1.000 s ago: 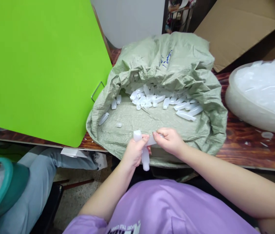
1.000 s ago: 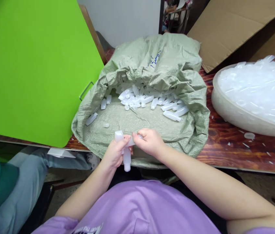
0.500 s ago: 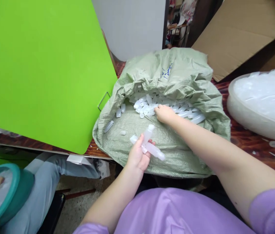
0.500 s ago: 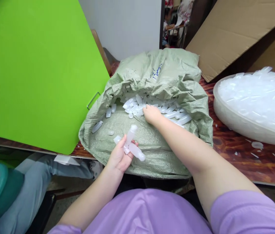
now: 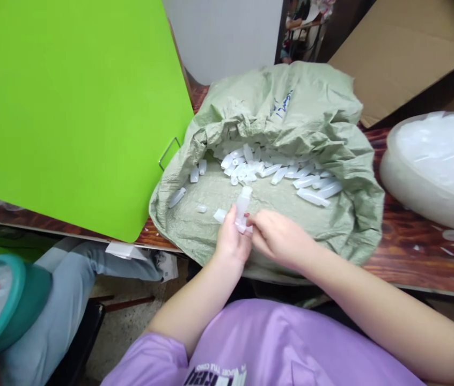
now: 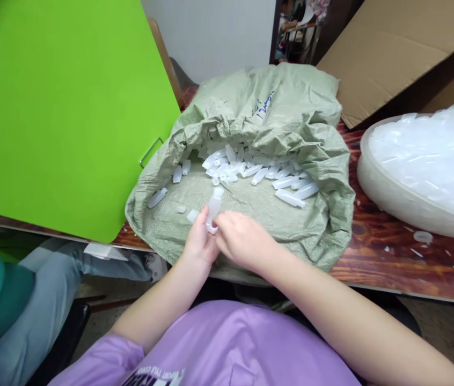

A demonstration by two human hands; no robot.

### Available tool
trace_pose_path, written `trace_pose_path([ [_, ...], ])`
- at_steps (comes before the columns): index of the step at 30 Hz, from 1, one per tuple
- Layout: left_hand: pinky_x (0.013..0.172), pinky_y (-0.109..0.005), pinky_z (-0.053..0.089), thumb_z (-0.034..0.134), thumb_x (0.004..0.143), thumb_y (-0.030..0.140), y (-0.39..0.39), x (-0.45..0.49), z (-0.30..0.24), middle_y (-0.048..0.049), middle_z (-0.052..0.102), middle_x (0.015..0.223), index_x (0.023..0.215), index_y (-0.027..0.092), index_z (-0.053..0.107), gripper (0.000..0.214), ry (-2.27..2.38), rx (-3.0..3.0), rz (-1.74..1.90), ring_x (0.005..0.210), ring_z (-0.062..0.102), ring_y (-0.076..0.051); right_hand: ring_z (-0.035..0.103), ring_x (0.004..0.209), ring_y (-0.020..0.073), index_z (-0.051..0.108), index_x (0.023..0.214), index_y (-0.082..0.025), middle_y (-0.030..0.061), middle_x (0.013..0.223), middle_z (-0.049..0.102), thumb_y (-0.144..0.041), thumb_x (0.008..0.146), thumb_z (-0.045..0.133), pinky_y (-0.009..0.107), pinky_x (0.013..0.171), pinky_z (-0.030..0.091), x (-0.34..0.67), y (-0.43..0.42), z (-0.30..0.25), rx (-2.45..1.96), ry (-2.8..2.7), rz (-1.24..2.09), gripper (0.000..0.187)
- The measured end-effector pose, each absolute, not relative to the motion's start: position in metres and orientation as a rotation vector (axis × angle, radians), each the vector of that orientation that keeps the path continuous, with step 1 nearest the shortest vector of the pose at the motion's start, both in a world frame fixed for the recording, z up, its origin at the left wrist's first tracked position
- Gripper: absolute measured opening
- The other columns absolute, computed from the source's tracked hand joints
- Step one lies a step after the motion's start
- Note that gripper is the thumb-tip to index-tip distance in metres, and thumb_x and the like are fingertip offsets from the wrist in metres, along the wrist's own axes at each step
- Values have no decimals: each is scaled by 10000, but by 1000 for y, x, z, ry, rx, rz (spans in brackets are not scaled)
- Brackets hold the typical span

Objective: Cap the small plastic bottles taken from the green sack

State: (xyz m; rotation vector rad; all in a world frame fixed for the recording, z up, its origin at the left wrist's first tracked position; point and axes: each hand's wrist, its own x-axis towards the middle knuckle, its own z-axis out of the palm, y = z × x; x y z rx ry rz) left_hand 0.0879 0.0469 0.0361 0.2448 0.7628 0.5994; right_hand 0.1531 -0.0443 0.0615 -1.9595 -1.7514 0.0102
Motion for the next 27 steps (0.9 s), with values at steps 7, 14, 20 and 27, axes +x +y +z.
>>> trace_pose_path([
  [7,559,-196,430,488,868,275,39,88,41,0,530,586,739,110,522,212,801,291,666,529,534,-89,574,771,205,586,975,-129,62,853,638,-313,875,467,310,665,360,149,-44,49,-2120,-1868,-136,241],
  [14,604,-206,443,520,842,276,33,82,43,-18,576,647,779,97,550,193,748,340,678,595,569,-100,524,686,172,581,768,-143,44,717,589,-336,858,483,298,630,315,148,-39,41,-2014,-1869,-228,234],
  [20,532,-211,421,483,867,287,39,79,42,-9,539,587,751,112,529,215,756,312,549,518,535,-103,489,637,150,550,698,-152,31,668,561,-284,807,491,279,599,301,150,-43,36,-1960,-1814,-214,181],
  [27,547,-228,428,503,870,311,55,78,33,12,479,550,777,122,509,210,813,398,672,497,493,-101,494,644,140,560,774,-161,17,672,555,-312,818,473,255,612,336,156,-57,39,-1952,-1548,82,179],
])
